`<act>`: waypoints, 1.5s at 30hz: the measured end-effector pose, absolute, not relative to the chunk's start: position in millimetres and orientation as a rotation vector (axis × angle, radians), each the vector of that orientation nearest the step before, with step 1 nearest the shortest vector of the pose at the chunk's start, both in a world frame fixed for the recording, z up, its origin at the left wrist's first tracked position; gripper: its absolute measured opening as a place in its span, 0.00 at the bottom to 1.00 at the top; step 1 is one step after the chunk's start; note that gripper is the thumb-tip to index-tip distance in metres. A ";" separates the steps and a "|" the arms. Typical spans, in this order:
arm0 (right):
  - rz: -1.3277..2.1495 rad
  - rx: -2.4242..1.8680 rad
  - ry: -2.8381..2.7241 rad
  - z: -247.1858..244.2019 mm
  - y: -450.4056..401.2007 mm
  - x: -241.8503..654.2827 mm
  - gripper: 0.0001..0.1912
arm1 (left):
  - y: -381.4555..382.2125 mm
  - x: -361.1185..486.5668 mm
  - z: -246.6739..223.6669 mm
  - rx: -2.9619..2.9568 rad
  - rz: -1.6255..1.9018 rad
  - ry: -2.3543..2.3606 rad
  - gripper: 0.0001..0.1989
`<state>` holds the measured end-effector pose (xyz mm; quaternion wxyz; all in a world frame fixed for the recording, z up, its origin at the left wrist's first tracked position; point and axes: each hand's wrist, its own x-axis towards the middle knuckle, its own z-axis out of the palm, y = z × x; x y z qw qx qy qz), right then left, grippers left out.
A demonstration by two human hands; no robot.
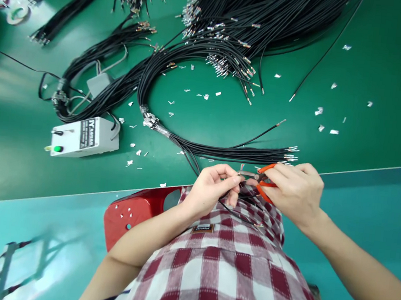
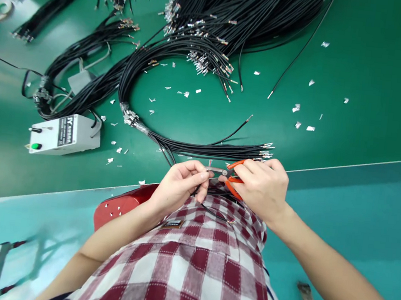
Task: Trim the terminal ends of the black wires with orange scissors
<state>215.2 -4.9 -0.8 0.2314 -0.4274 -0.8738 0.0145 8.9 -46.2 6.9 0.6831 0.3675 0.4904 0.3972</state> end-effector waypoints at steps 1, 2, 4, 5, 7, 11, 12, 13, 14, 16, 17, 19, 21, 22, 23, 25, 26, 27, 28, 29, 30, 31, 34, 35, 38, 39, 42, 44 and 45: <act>0.170 -1.189 -2.311 -0.5 -3.7 219.4 0.15 | -48.8 10.1 0.6 1.063 0.846 1.144 0.14; 0.305 -1.213 -2.195 0.2 -2.4 224.4 0.15 | -51.9 11.7 -6.5 1.365 0.755 1.174 0.12; 0.535 -1.287 -1.908 1.3 -0.3 235.4 0.15 | -58.5 16.0 -20.5 1.921 0.391 1.163 0.11; 0.622 -1.330 -1.761 1.2 0.2 240.7 0.14 | -61.2 17.9 -26.2 2.099 0.193 1.116 0.11; 0.763 -1.403 -1.498 -0.5 -0.3 249.4 0.13 | -62.7 19.7 -32.9 2.261 0.003 1.036 0.12; 0.933 -1.442 -1.257 -6.7 -4.4 255.6 0.14 | -44.4 13.4 -31.5 2.300 0.447 1.116 0.15; 0.952 -1.437 -1.229 -7.5 -5.0 255.0 0.14 | -37.0 11.3 -31.3 2.316 0.558 1.174 0.14; 0.969 -1.433 -1.204 -7.8 -5.1 253.9 0.14 | -29.7 9.7 -32.0 2.358 0.628 1.262 0.13; 0.979 -1.430 -1.183 -7.4 -4.8 252.4 0.14 | -23.3 8.7 -33.6 2.431 0.635 1.333 0.11; 0.984 -1.436 -1.160 -5.6 -3.6 249.1 0.14 | -15.1 8.9 -38.5 2.564 0.536 1.434 0.09; 0.973 -1.452 -1.157 -4.6 -3.0 247.7 0.13 | -13.5 9.6 -40.9 2.617 0.483 1.452 0.09; 0.936 -1.497 -1.167 -3.1 -2.4 246.1 0.12 | -14.3 11.3 -44.3 2.669 0.410 1.461 0.10; 0.908 -1.526 -1.171 -3.5 -2.7 246.7 0.10 | -18.7 11.5 -45.8 2.654 0.385 1.485 0.13; 0.904 -1.527 -1.167 -4.4 -3.0 247.7 0.10 | -22.0 10.5 -46.3 2.634 0.380 1.497 0.17; 0.907 -1.521 -1.160 -5.7 -3.2 249.1 0.10 | -25.9 8.8 -46.7 2.618 0.373 1.499 0.22; 0.929 -1.504 -1.143 -8.6 -3.4 252.2 0.10 | -35.8 3.0 -47.1 2.616 0.339 1.479 0.35; 0.940 -1.496 -1.136 -9.8 -3.4 253.6 0.10 | -41.5 -0.6 -47.0 2.629 0.302 1.460 0.40; 0.950 -1.488 -1.132 -10.7 -3.3 254.6 0.10 | -47.3 -4.4 -46.4 2.640 0.252 1.451 0.43; 0.957 -1.482 -1.130 -11.3 -3.1 255.1 0.10 | -52.4 -7.7 -45.3 2.641 0.194 1.457 0.45; 0.962 -1.479 -1.129 -11.6 -2.9 255.0 0.10 | -56.4 -10.2 -43.7 2.635 0.150 1.469 0.45; 0.967 -1.477 -1.127 -11.5 -2.7 254.2 0.10 | -58.5 -11.1 -41.9 2.624 0.119 1.485 0.43; 0.973 -1.474 -1.121 -11.3 -2.3 252.8 0.10 | -58.6 -10.0 -40.1 2.613 0.106 1.502 0.41; 0.999 -1.454 -1.100 -9.6 -0.3 246.3 0.09 | -47.0 6.2 -37.7 2.606 0.172 1.528 0.31; 1.002 -1.443 -1.098 -8.9 0.5 244.1 0.09 | -41.0 14.7 -38.2 2.612 0.203 1.511 0.27; 0.986 -1.419 -1.110 -7.0 2.1 242.0 0.08 | -27.1 38.4 -40.9 2.597 0.301 1.397 0.17; 0.974 -1.414 -1.109 -6.6 1.7 243.1 0.08 | -25.7 43.0 -40.6 2.561 0.320 1.349 0.12; 0.987 -1.409 -1.116 -5.9 -4.3 248.5 0.07 | -31.5 43.4 -32.4 2.303 0.490 1.213 0.08; 1.119 -1.369 -1.160 -5.7 -11.5 249.0 0.06 | -39.4 36.2 -21.6 2.065 0.674 1.155 0.07; 1.220 -1.329 -1.181 -5.6 -15.4 247.3 0.07 | -43.1 32.4 -15.7 1.989 0.744 1.145 0.06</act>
